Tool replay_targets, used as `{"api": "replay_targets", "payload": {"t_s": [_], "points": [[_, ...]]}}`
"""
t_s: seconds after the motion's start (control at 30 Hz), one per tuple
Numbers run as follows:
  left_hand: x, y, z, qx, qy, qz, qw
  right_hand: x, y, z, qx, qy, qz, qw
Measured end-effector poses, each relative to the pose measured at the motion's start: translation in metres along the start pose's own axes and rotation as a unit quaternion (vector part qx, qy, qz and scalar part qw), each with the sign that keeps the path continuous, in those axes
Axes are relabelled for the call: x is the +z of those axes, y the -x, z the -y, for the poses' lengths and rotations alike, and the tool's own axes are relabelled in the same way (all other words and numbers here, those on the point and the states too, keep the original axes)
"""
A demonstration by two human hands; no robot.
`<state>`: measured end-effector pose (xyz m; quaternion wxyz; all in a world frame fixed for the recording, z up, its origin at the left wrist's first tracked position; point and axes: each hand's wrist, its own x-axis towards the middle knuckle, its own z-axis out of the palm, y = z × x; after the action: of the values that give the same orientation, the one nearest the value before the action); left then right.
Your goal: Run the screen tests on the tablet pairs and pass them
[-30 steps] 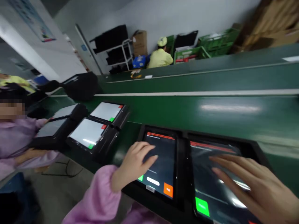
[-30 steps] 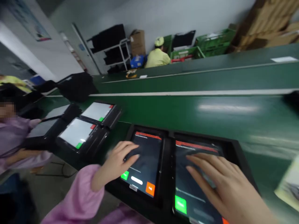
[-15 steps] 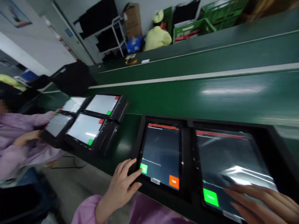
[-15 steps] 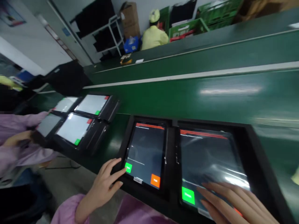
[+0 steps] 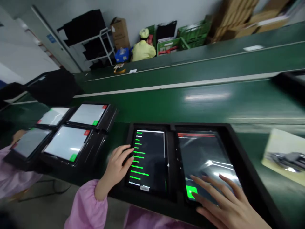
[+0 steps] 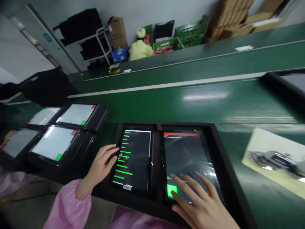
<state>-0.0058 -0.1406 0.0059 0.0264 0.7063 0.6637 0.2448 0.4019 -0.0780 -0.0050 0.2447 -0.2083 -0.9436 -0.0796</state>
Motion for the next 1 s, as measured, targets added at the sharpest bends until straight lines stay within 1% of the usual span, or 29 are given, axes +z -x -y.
{"api": "replay_targets", "payload": {"t_s": [0.03,0.07,0.13,0.2,0.27,0.33,0.4,0.53,0.6,0.67,0.73,0.8,1.0], "points": [[0.004,-0.016,0.004,0.005,-0.005,0.002,1.000,-0.006,-0.014,-0.006,-0.005,0.012,0.006,1.000],[0.009,-0.033,0.008,0.011,-0.010,0.002,1.000,-0.009,-0.028,-0.013,0.011,0.013,0.009,1.000],[0.019,-0.066,0.014,0.021,-0.015,-0.005,1.000,-0.007,-0.054,-0.032,0.063,0.012,0.021,0.998],[0.030,-0.093,0.016,0.029,-0.022,-0.016,0.999,0.007,-0.075,-0.054,0.117,0.019,0.037,0.992],[0.039,-0.108,0.016,0.036,-0.030,-0.026,0.999,0.026,-0.087,-0.071,0.157,0.029,0.046,0.986],[0.045,-0.110,0.015,0.043,-0.035,-0.036,0.998,0.043,-0.092,-0.082,0.176,0.034,0.040,0.983],[0.047,-0.104,0.014,0.053,-0.034,-0.047,0.997,0.051,-0.092,-0.084,0.182,0.026,0.037,0.982],[0.045,-0.089,0.017,0.068,-0.020,-0.081,0.994,0.045,-0.087,-0.080,0.177,-0.007,0.027,0.984],[0.044,-0.086,0.018,0.064,-0.019,-0.103,0.992,0.041,-0.085,-0.081,0.190,-0.010,0.017,0.982],[0.044,-0.086,0.019,0.060,-0.020,-0.116,0.991,0.042,-0.083,-0.084,0.204,-0.005,0.011,0.979],[0.046,-0.087,0.020,0.057,-0.023,-0.111,0.992,0.046,-0.081,-0.087,0.210,0.000,0.013,0.978],[0.048,-0.089,0.019,0.054,-0.027,-0.093,0.994,0.052,-0.079,-0.088,0.212,0.005,0.017,0.977],[0.047,-0.089,0.018,0.029,-0.028,-0.014,0.999,0.061,-0.076,-0.087,0.214,0.021,0.033,0.976]]}}
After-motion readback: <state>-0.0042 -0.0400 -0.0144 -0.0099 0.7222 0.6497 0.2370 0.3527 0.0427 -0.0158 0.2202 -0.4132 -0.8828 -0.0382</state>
